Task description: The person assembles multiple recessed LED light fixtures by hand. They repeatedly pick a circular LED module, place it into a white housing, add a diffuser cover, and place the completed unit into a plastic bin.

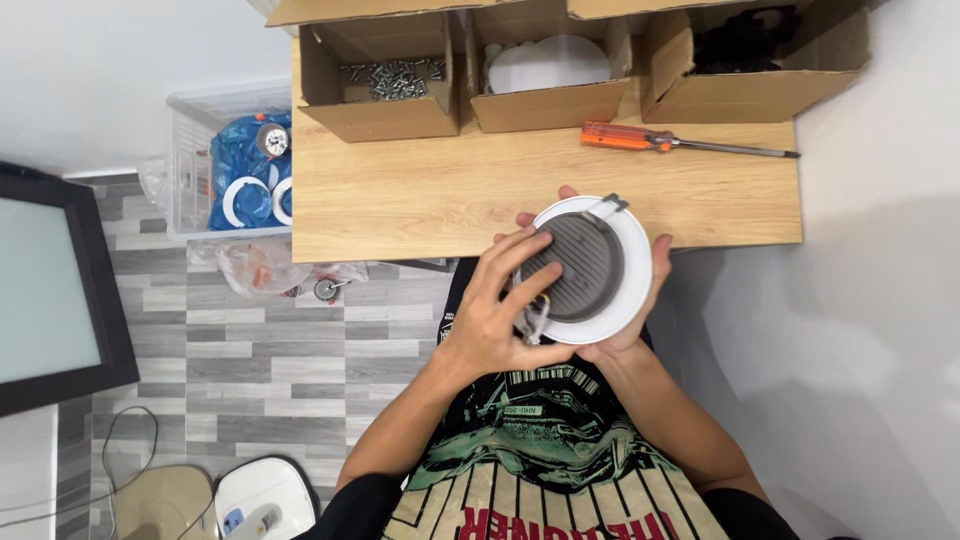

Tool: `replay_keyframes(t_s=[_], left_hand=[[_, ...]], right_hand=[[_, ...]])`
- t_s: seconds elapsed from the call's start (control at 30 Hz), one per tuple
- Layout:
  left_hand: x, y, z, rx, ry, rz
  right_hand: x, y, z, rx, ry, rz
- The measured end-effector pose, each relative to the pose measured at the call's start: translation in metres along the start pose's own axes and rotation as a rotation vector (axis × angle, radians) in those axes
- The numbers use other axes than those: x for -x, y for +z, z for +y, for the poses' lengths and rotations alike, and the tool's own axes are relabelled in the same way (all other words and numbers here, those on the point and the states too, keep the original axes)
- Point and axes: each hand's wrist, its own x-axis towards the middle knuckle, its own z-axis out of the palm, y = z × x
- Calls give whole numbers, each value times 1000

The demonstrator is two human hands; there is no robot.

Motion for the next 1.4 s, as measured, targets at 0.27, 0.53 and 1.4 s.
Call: replay_keyframes(t_s=[0.27,0.53,1.4], left_hand=[[-6,-21,12,60,-115,138],[20,-52,-21,233,-443,190],[66,-227,-112,582,-839,1560]], right_hand=[[-7,-12,6,61,117,12],[-15,-46,26,265,241,-160],[-59,-12,-26,1375,-100,-546]])
